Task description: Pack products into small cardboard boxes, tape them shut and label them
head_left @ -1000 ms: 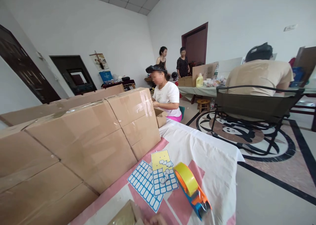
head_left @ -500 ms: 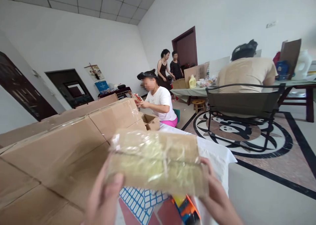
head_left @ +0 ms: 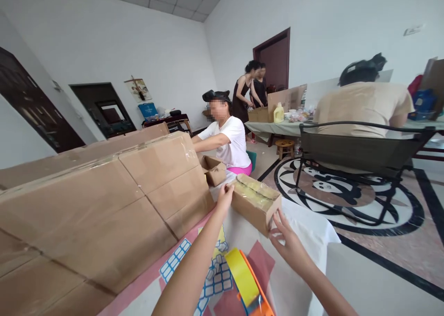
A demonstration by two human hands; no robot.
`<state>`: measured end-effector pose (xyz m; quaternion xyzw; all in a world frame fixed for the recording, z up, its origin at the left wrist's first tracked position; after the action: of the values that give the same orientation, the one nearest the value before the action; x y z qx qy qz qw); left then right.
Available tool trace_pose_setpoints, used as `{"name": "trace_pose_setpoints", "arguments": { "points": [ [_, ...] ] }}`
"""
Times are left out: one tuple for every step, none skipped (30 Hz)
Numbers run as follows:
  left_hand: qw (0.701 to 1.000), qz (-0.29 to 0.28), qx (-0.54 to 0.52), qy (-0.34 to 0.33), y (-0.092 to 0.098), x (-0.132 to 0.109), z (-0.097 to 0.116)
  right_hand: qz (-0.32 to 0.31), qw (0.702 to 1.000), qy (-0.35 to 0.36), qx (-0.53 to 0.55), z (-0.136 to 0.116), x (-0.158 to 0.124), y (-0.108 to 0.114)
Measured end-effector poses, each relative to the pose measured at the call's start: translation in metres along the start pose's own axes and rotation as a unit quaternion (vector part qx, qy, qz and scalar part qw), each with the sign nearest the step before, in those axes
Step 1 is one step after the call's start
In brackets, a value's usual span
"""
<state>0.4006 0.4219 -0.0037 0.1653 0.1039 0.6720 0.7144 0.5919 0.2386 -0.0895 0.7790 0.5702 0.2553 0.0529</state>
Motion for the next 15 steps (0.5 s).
{"name": "trace_pose_setpoints", "arguments": {
  "points": [
    [1.000,0.006,-0.001,0.009,0.001,0.012,-0.001,0.001,1.000,-0.003,-0.010,0.000,0.014,-0.007],
    [1.000,0.013,-0.004,0.017,0.003,0.022,-0.002,0.000,1.000,-0.004,-0.022,0.000,0.029,-0.014],
    [1.000,0.020,-0.006,0.023,0.005,0.029,-0.002,-0.002,0.999,-0.005,-0.035,0.001,0.042,-0.022],
    [0.999,0.027,-0.010,0.027,0.008,0.033,-0.002,-0.005,0.999,-0.005,-0.047,0.003,0.054,-0.030],
    [0.999,0.031,-0.018,0.031,0.012,0.032,-0.003,-0.010,0.998,-0.004,-0.059,0.006,0.063,-0.038],
    [0.999,0.033,-0.028,0.031,0.016,0.025,-0.005,-0.015,0.998,-0.004,-0.067,0.010,0.069,-0.046],
    [0.998,0.032,-0.041,0.031,0.021,0.013,-0.008,-0.020,0.997,-0.003,-0.072,0.014,0.073,-0.053],
    [0.998,0.027,-0.056,0.028,0.029,-0.006,-0.013,-0.023,0.997,-0.002,-0.073,0.019,0.074,-0.059],
    [0.997,0.021,-0.070,0.027,0.040,-0.030,-0.021,-0.024,0.997,-0.001,-0.069,0.023,0.074,-0.062],
    [0.996,0.018,-0.084,0.029,0.057,-0.060,-0.033,-0.025,0.998,0.001,-0.062,0.026,0.073,-0.064],
    [0.995,0.015,-0.094,0.031,0.078,-0.093,-0.049,-0.021,0.998,0.003,-0.054,0.028,0.071,-0.064],
    [0.994,0.020,-0.099,0.038,0.106,-0.130,-0.069,-0.013,0.999,0.005,-0.047,0.028,0.070,-0.062],
    [0.993,0.037,-0.099,0.052,0.140,-0.167,-0.093,-0.001,0.999,0.006,-0.043,0.028,0.069,-0.058],
    [0.990,0.083,-0.083,0.081,0.183,-0.206,-0.122,0.015,0.999,0.005,-0.042,0.026,0.067,-0.053],
    [0.979,0.167,-0.051,0.102,0.234,-0.247,-0.150,0.029,0.999,0.004,-0.044,0.024,0.066,-0.048]
  ]
}}
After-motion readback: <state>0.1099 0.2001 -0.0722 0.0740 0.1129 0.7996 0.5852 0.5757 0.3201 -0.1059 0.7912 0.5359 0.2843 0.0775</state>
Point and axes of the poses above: each hand's wrist, its own x-axis towards the middle knuckle, its own y-axis out of the back of the hand, z = x × y, the point moved 9 cm from there along x, towards the middle knuckle, and after that the axes turned 2 degrees about z, right-handed, at the moved point
